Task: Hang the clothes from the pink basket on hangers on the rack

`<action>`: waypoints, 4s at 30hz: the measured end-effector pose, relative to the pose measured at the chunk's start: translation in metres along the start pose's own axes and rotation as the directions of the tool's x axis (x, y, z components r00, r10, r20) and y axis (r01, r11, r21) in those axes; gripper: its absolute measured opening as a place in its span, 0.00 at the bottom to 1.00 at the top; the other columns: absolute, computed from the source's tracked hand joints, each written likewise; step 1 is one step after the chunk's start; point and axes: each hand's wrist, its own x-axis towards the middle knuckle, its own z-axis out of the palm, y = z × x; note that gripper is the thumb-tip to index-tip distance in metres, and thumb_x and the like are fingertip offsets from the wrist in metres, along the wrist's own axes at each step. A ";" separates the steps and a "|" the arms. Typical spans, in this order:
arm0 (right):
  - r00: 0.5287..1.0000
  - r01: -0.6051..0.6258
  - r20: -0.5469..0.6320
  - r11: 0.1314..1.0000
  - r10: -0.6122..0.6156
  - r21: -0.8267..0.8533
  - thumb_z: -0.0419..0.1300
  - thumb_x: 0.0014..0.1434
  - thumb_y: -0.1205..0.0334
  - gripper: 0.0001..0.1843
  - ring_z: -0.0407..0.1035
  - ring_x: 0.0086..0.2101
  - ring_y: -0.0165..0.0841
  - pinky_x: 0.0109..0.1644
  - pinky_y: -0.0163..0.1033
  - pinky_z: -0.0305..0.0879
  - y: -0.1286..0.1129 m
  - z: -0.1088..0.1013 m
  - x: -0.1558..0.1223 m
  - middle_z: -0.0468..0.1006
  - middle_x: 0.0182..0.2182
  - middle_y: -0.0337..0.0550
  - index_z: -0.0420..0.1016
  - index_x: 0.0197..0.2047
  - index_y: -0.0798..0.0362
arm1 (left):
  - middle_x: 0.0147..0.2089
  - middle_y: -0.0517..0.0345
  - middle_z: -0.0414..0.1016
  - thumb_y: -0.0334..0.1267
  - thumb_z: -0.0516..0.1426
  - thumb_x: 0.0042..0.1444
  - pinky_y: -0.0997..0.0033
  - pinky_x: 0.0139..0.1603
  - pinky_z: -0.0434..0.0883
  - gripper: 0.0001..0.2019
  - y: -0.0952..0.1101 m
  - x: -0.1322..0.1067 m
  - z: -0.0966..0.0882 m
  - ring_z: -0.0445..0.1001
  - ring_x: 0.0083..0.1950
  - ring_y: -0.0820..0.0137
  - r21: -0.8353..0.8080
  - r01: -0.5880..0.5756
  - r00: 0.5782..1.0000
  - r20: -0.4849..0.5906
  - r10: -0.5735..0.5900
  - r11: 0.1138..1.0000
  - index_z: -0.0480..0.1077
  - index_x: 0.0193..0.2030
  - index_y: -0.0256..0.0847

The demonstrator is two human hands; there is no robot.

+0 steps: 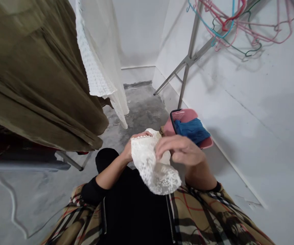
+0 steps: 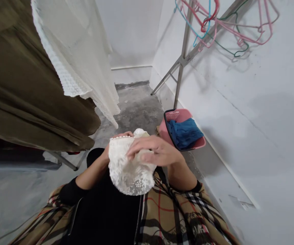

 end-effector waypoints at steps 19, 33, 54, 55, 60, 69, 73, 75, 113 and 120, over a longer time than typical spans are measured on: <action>0.935 -0.341 -0.066 0.934 0.349 0.110 0.66 0.53 0.49 0.19 0.74 0.33 0.31 0.37 0.33 0.70 0.098 -0.008 0.014 0.81 0.34 0.40 0.80 0.42 0.55 | 0.21 0.58 0.56 0.56 0.63 0.38 0.59 0.33 0.69 0.28 0.023 0.002 -0.026 0.68 0.29 0.64 -0.363 0.066 0.994 -0.057 -0.093 0.929 0.50 0.15 0.41; 0.732 -0.150 -0.681 0.979 0.015 -0.140 0.60 0.61 0.51 0.13 0.71 0.34 0.30 0.41 0.35 0.66 0.054 -0.028 0.026 0.79 0.33 0.38 0.79 0.38 0.52 | 0.36 0.60 0.69 0.42 0.62 0.54 0.72 0.42 0.65 0.12 0.025 0.011 -0.035 0.66 0.37 0.72 0.493 -0.217 0.667 -0.556 0.496 0.843 0.70 0.43 0.43; 0.758 -0.223 -0.637 0.860 -0.144 -0.460 0.58 0.61 0.57 0.12 0.71 0.30 0.30 0.36 0.33 0.65 0.048 -0.033 0.031 0.79 0.30 0.39 0.78 0.43 0.54 | 0.43 0.47 0.76 0.38 0.57 0.51 0.59 0.47 0.65 0.11 0.054 0.025 -0.076 0.72 0.45 0.55 0.937 0.260 0.606 -0.346 0.716 0.233 0.74 0.41 0.39; 0.752 -0.240 -0.644 0.852 -0.139 -0.465 0.58 0.61 0.57 0.12 0.72 0.30 0.31 0.37 0.33 0.66 0.050 -0.035 0.028 0.79 0.30 0.39 0.78 0.44 0.53 | 0.42 0.48 0.76 0.40 0.57 0.50 0.61 0.45 0.66 0.11 0.055 0.024 -0.076 0.72 0.44 0.57 0.924 0.228 0.582 -0.381 0.718 0.306 0.74 0.39 0.40; 0.794 -0.305 -0.602 0.804 -0.080 -0.510 0.54 0.63 0.58 0.13 0.72 0.33 0.31 0.38 0.35 0.65 0.047 -0.048 0.018 0.79 0.32 0.40 0.78 0.44 0.52 | 0.32 0.58 0.74 0.49 0.61 0.47 0.71 0.32 0.66 0.15 0.045 0.011 -0.051 0.71 0.31 0.68 0.416 0.032 0.879 -0.444 0.173 0.909 0.70 0.36 0.41; 0.580 -0.486 -0.597 0.353 -0.554 -0.800 0.57 0.61 0.57 0.11 0.67 0.33 0.33 0.42 0.39 0.66 -0.047 -0.163 0.046 0.74 0.33 0.44 0.76 0.41 0.52 | 0.23 0.65 0.66 0.50 0.67 0.40 0.79 0.24 0.60 0.20 0.050 -0.003 -0.021 0.62 0.23 0.77 -0.080 0.228 0.926 -0.291 -0.242 0.970 0.65 0.28 0.39; 0.430 -0.740 -0.629 0.146 -0.648 -0.657 0.56 0.61 0.60 0.11 0.66 0.48 0.42 0.53 0.46 0.63 -0.085 -0.228 0.083 0.73 0.45 0.52 0.74 0.45 0.53 | 0.21 0.67 0.64 0.46 0.66 0.42 0.80 0.23 0.58 0.17 0.045 0.001 -0.020 0.59 0.22 0.78 -0.036 0.209 0.935 -0.284 -0.210 0.977 0.63 0.26 0.39; 0.439 -0.807 -0.682 0.077 -0.585 -0.586 0.57 0.61 0.61 0.12 0.64 0.52 0.46 0.54 0.48 0.62 -0.091 -0.250 0.097 0.71 0.50 0.56 0.72 0.47 0.56 | 0.21 0.67 0.63 0.46 0.65 0.42 0.80 0.23 0.57 0.17 0.042 0.001 -0.020 0.58 0.22 0.78 -0.015 0.208 0.935 -0.292 -0.203 0.978 0.63 0.26 0.39; 0.513 -0.453 -0.822 0.891 0.245 -0.017 0.56 0.63 0.49 0.13 0.59 0.17 0.28 0.19 0.34 0.57 0.081 -0.049 -0.162 0.63 0.19 0.33 0.73 0.42 0.48 | 0.28 0.58 0.75 0.46 0.62 0.37 0.70 0.34 0.70 0.18 0.013 0.039 -0.063 0.74 0.30 0.68 -0.114 0.107 0.761 -0.629 -0.155 0.988 0.71 0.34 0.37; 0.516 -0.538 -0.857 0.784 0.014 -0.311 0.51 0.65 0.52 0.14 0.61 0.16 0.29 0.19 0.36 0.58 0.075 -0.045 -0.167 0.67 0.18 0.35 0.74 0.37 0.49 | 0.28 0.60 0.73 0.45 0.60 0.41 0.73 0.32 0.66 0.14 0.008 0.047 -0.071 0.69 0.29 0.72 0.161 0.096 0.784 -0.620 0.025 0.982 0.70 0.31 0.37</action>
